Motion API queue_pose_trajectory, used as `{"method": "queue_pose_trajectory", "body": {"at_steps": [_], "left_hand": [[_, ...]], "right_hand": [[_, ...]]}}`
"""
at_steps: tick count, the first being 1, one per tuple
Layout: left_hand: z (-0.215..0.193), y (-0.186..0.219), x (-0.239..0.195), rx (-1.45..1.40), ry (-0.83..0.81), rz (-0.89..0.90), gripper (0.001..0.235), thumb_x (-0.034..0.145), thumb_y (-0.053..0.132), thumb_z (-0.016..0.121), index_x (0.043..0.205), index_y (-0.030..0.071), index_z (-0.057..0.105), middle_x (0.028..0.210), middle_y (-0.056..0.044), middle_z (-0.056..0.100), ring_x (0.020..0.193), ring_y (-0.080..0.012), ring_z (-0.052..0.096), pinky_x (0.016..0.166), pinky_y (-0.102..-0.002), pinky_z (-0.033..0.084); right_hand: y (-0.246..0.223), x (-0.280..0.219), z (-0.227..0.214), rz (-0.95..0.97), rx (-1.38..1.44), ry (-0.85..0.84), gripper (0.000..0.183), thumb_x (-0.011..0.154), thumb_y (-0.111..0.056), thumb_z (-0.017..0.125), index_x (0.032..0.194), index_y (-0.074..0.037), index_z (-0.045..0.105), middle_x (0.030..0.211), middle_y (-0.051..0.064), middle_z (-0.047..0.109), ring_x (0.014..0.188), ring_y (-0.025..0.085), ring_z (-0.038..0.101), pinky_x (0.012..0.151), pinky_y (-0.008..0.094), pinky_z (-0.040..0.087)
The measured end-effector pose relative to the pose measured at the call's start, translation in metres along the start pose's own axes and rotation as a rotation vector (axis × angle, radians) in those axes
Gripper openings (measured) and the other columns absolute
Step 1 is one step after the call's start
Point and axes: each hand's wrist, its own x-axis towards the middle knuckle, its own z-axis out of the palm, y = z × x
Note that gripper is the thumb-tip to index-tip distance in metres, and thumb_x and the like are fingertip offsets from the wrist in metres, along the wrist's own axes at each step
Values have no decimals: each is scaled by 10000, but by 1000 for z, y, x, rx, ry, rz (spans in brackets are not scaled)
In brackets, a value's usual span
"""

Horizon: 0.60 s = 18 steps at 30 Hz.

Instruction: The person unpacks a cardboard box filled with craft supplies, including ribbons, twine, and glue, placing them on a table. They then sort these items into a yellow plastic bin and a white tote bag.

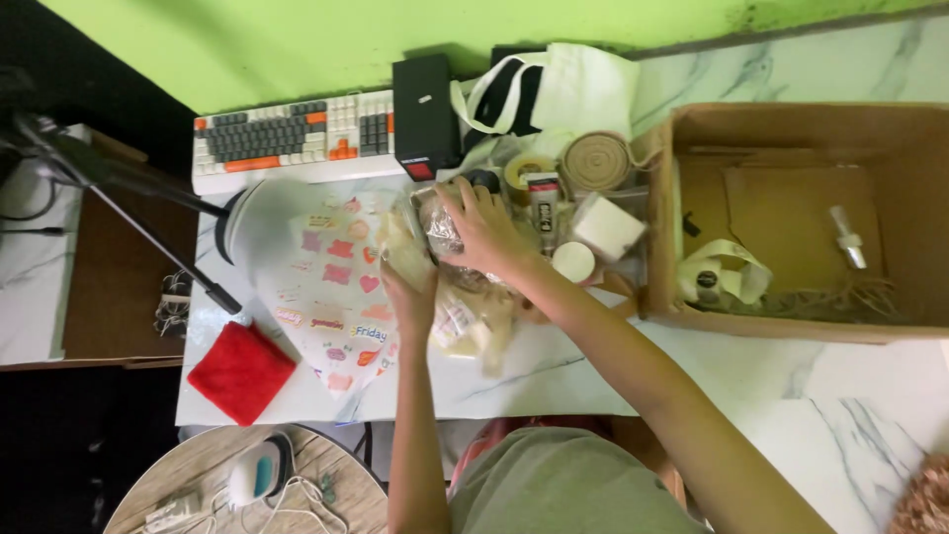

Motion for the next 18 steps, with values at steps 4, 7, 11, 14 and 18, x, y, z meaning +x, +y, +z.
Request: {"method": "queue_pose_trajectory", "body": {"at_steps": [4,7,11,14,18], "left_hand": [[20,11,-13,172,201,55,1016,862,248,809,1550,-72,133,1519,-378,329,1376,-535,318,1144,-605,271],[33,9,-10,288,185,149,913,1006,299,679,1614,-65,103,1612,-374,217,1445,-558,238,1213,-650,205],[36,17,4,326,159,88,810,1032,312,640,1607,-20,177,1633,-377,140,1463,-572,203,1169,-669,208],[35,37,11,381,168,167,767,1015,257,649,1593,1,215,1629,-350,147,1475,-552,195,1163,-662,189],[22,89,7,325,203,276,782,867,43,622,1584,29,310,1659,-282,206,1523,-492,215,1210,-625,157]], "right_hand": [[3,2,0,-111,32,71,1159,657,-565,888,1576,-107,350,1543,264,355,1312,459,459,1095,575,376],[18,-5,-1,-175,-15,92,1120,672,-634,874,1561,-169,376,1587,230,319,1367,448,421,1120,626,346],[26,-9,4,-91,-7,119,1149,681,-700,878,1571,-180,369,1573,229,298,1408,458,380,1131,686,305],[19,-14,-10,-12,-26,105,1210,633,-689,901,1578,-182,342,1568,237,280,1401,469,366,1106,712,288],[15,-26,-46,-5,-65,-7,1299,550,-564,930,1599,-165,276,1600,231,260,1415,459,371,1114,706,286]]}}
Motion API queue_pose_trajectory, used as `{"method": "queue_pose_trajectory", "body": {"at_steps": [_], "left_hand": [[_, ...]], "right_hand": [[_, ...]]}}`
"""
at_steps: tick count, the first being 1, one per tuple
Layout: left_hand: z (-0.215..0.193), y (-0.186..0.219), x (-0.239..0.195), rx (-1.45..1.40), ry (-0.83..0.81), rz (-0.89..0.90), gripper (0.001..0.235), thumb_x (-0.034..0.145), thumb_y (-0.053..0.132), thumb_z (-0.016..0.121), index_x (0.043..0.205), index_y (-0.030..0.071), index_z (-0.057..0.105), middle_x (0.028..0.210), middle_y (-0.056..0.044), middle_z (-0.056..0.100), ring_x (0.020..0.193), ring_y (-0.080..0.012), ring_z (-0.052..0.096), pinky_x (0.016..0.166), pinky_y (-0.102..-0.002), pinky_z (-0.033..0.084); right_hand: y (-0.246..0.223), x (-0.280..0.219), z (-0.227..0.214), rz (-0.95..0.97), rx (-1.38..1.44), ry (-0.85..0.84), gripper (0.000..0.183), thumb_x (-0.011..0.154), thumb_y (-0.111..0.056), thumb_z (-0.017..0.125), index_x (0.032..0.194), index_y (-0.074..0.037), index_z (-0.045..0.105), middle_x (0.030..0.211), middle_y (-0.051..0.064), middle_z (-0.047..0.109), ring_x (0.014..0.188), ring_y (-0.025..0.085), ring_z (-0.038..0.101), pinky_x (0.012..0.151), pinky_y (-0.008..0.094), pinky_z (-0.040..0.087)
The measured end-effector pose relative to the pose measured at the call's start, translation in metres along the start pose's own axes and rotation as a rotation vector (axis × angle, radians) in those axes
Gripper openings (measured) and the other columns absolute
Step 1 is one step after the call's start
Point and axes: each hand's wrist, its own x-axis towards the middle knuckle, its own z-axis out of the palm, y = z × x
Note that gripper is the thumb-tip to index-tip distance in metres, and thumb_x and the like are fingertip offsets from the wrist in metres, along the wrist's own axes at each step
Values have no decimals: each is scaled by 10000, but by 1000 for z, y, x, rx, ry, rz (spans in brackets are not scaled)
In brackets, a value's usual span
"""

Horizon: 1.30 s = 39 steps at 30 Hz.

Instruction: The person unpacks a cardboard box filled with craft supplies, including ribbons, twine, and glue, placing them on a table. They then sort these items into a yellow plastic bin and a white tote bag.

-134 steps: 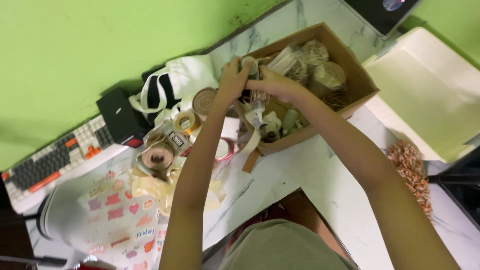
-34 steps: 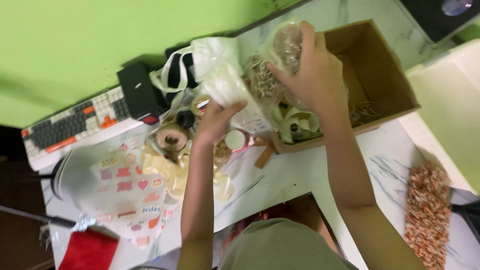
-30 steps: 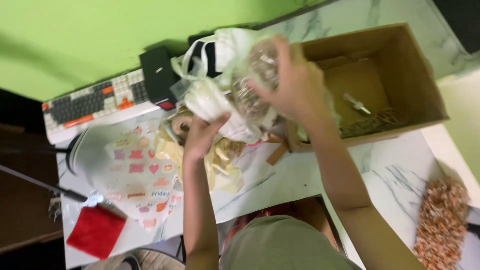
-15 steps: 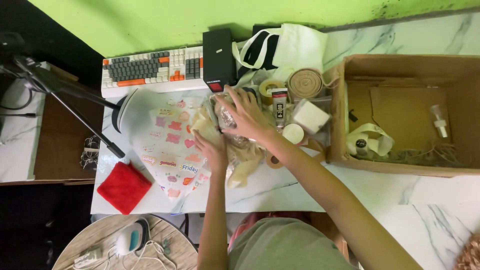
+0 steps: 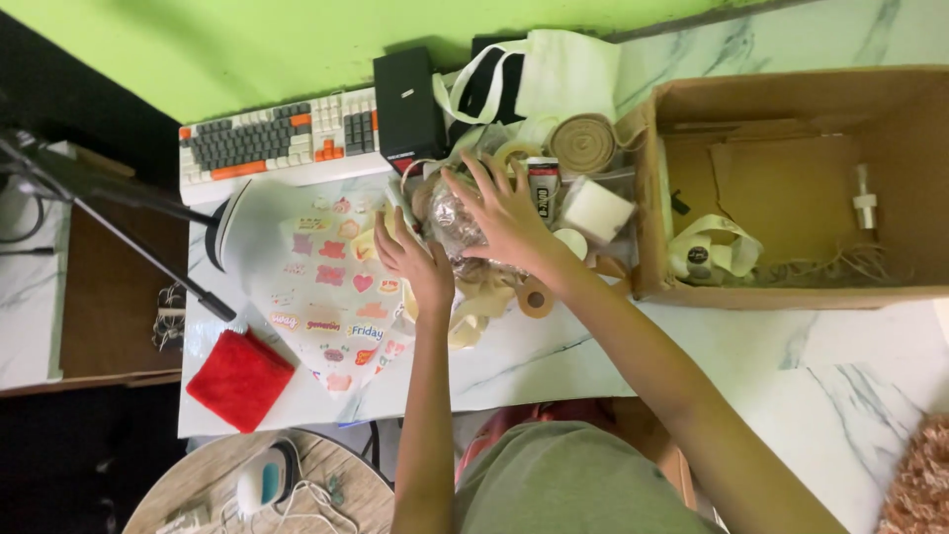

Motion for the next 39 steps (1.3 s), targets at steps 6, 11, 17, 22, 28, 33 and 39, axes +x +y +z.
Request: {"method": "queue_pose_trajectory", "body": {"at_steps": [6,11,17,22,28,33,39], "left_hand": [[-18,82,29,-213,4,173,645,863,-11,629,1481,46,457,1605,-226,346,1473,-461,296,1227,-598,185],[5,162,45,-445,-133,343,415,931,-48,618,1336,29,577,1478,-195,501,1386,-399,443,1172,-510,335],[97,249,42,-655,-711,662,216,989,35,617,1202,45,651,1237,-168,669,1140,-372,644,962,-426,541],[215,281,21,-243,-934,846,313,922,167,659,1204,38,617,1247,-185,593,1164,-385,592,928,-472,521],[271,293,12,-8,-456,932,474,923,88,603,1394,53,565,1225,-145,604,1142,-325,582,938,-497,494],[293,281,11,159,-533,904,392,858,57,658,1242,131,636,1079,-141,685,992,-334,647,845,-468,523],[280,288,16,180,-608,961,293,875,27,672,1152,124,688,935,-99,721,955,-298,670,838,-432,527]], "right_hand": [[37,-39,-83,117,70,41,990,808,-471,831,1586,-129,324,1589,239,320,1397,463,404,1116,637,319],[114,-98,-135,384,112,-13,685,941,-417,717,1490,-90,471,1463,187,516,1325,405,510,1088,545,398],[225,-171,-128,741,-103,-181,588,930,-388,723,1384,-52,563,1363,204,580,1257,409,548,1013,523,462],[296,-207,-92,820,-125,-354,660,856,-384,783,1373,-43,553,1440,231,500,1295,438,504,997,520,460],[306,-202,-95,791,-163,-294,562,849,-265,789,1317,-27,585,1366,225,555,1254,421,547,992,508,494],[322,-194,-99,777,-398,56,311,946,-99,712,1248,-53,654,1300,166,619,1231,361,610,1022,464,506],[367,-214,-75,625,-669,78,340,755,-52,724,1071,-171,767,1031,76,705,1032,275,666,962,512,479]]}}
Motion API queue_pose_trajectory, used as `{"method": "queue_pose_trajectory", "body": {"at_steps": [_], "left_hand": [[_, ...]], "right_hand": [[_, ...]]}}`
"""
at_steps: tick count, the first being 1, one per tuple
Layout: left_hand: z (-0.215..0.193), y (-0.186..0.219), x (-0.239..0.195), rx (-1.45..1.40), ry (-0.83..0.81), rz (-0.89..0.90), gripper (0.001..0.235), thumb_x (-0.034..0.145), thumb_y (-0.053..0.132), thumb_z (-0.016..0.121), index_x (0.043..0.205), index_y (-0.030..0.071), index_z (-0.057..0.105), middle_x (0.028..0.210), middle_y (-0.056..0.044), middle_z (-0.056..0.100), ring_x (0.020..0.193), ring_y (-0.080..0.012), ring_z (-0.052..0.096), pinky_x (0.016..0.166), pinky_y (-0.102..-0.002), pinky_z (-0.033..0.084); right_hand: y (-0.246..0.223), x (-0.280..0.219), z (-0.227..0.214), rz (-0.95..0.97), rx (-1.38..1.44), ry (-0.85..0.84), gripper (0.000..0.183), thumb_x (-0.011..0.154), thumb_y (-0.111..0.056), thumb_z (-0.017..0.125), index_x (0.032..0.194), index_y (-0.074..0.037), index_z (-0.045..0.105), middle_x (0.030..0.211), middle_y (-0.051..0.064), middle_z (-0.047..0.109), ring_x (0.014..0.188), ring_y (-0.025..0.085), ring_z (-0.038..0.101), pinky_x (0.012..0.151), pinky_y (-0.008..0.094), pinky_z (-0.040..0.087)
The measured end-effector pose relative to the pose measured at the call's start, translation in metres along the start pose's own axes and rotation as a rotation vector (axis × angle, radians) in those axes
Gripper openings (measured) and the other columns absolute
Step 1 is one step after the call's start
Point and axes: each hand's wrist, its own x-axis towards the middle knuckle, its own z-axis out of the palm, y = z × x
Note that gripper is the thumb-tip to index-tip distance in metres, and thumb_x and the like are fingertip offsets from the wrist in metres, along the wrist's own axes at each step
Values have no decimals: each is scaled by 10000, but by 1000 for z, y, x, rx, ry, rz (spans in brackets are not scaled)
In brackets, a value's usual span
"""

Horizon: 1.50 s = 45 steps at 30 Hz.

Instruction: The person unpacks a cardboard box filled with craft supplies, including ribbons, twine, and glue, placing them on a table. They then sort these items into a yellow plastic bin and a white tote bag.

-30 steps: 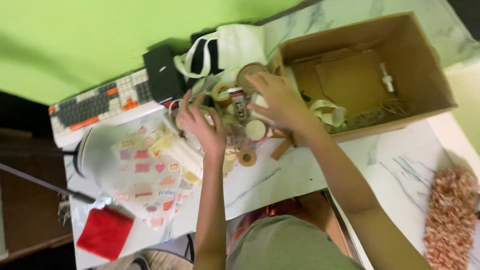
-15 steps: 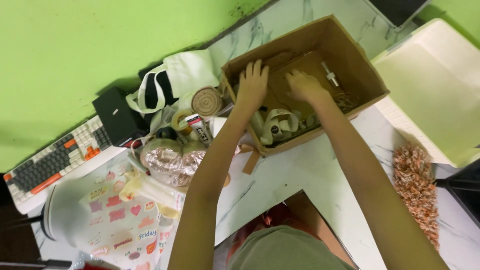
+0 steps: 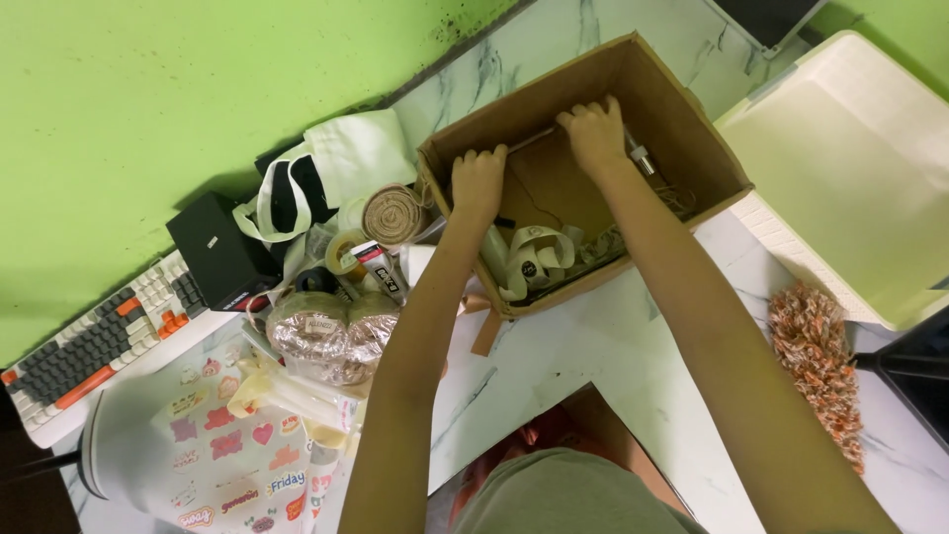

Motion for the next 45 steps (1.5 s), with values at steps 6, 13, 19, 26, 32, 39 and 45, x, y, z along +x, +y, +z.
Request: {"method": "queue_pose_trajectory", "body": {"at_steps": [6,13,19,26,32,39,45], "left_hand": [[-52,0,-7,-177,383,18,403,800,-11,633,1186,95,678,1002,-97,706,983,-298,625,852,-421,452],[-106,-9,-24,-546,349,120,242,922,0,658,1141,99,694,977,-81,674,987,-285,598,909,-411,439],[-171,-15,-52,-638,482,202,209,918,-11,705,1113,64,705,1007,-87,685,973,-281,606,898,-410,446],[-198,-92,-131,-480,733,-154,181,963,-11,729,1136,37,745,1063,-116,735,972,-285,639,900,-398,494],[-110,-152,-196,-322,750,-525,150,934,-18,740,1073,35,755,1013,-117,732,973,-300,638,890,-420,498],[-134,-130,-189,-218,454,-448,363,721,101,814,1071,56,730,1038,-149,704,1016,-395,620,912,-579,436],[-191,-69,-143,-623,410,-97,228,927,66,698,1152,65,663,1133,-158,677,1100,-386,625,963,-475,495]], "right_hand": [[17,-3,-33,87,240,7,169,943,-74,718,1082,-147,781,1025,70,738,1035,285,674,922,439,518],[40,-15,-136,-101,476,-185,206,870,-192,776,1057,-107,757,1026,57,739,981,266,682,893,450,508],[11,-23,-208,-85,368,-192,160,944,-217,774,1090,-157,750,1081,23,741,1052,224,676,1064,435,408],[-46,-23,-245,-89,435,346,652,982,-128,815,1528,-99,460,1567,179,447,1453,361,428,1219,516,329],[-115,-11,-226,-236,670,133,609,970,-189,739,1500,-61,469,1503,192,475,1406,371,432,1167,524,348],[-149,-11,-189,-277,726,-256,242,966,-293,654,1128,-122,709,1121,82,732,1028,307,686,902,455,508],[-24,-27,-113,294,258,-361,270,946,-253,670,1111,-40,682,1080,230,716,975,424,701,820,519,566]]}}
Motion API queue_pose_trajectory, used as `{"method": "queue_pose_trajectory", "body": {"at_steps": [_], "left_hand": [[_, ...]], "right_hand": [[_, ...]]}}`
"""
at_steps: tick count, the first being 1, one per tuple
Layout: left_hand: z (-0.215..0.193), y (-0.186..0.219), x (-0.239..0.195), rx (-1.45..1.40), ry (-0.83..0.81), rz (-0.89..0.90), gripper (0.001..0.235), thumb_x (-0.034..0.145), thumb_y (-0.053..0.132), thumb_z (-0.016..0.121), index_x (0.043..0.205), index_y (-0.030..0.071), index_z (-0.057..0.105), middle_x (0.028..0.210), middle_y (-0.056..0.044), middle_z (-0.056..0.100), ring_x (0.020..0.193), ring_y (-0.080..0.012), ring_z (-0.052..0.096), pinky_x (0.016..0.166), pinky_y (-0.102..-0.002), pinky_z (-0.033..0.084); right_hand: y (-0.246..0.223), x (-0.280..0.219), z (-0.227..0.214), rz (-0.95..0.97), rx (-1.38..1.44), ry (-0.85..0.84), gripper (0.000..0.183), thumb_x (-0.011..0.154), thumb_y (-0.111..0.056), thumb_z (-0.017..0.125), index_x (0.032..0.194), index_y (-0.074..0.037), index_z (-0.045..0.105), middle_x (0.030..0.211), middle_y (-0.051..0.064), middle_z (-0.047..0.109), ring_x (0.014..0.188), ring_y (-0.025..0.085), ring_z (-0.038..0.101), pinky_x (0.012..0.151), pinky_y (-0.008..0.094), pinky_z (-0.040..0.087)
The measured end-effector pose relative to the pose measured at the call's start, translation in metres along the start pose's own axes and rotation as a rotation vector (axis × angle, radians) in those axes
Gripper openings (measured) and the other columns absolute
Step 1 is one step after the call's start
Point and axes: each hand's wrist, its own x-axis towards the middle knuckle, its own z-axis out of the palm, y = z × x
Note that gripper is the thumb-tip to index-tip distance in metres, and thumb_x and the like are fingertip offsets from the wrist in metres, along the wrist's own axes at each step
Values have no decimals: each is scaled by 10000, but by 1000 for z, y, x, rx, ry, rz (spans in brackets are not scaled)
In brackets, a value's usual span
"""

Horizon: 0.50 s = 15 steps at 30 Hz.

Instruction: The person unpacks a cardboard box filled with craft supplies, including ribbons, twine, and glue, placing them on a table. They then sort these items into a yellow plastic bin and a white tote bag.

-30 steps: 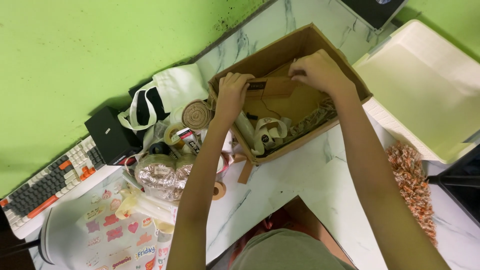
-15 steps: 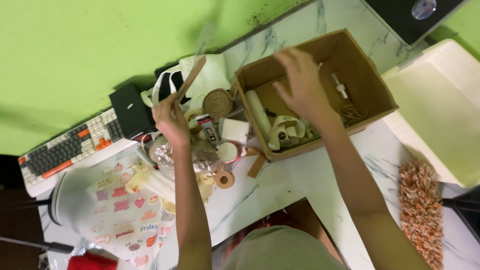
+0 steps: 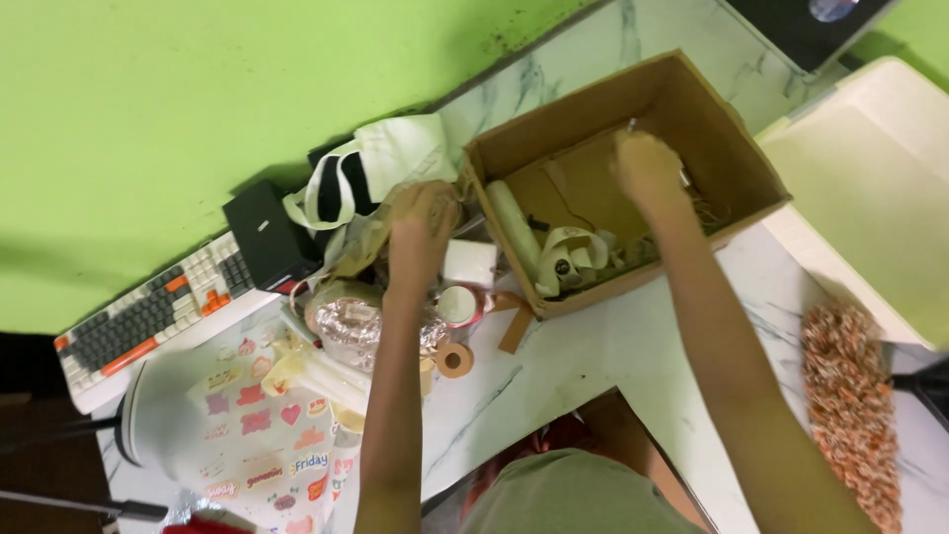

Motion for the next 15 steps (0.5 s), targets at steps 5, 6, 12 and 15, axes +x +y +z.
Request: {"method": "queue_pose_trajectory", "body": {"at_steps": [5,6,12,15], "left_hand": [[87,26,31,-177,-239,98,179,936,123,702,1102,58,692,1094,-166,688,1060,-386,646,907,-456,515],[107,32,36,-162,-318,132,185,923,149,713,1081,53,699,1085,-168,694,1052,-393,646,891,-459,515],[225,8,42,262,-856,109,538,931,432,709,1343,105,596,1304,-188,610,1226,-381,589,980,-557,482],[207,32,56,294,-1103,-36,930,817,705,765,1472,111,477,1488,-229,465,1354,-438,463,1088,-571,417]], "right_hand": [[134,60,121,196,40,-90,341,1031,-280,581,1211,2,647,1128,284,683,1032,480,676,866,545,551],[149,67,134,257,122,-156,381,1112,-334,510,1261,-7,638,1167,287,675,1073,496,659,896,570,532],[100,59,118,46,-54,-585,548,1074,-510,509,1261,-37,712,1277,242,694,1173,413,670,993,492,544],[88,48,99,-57,-300,-733,470,917,-409,670,1290,-130,728,1307,149,705,1195,348,686,985,464,575]]}}
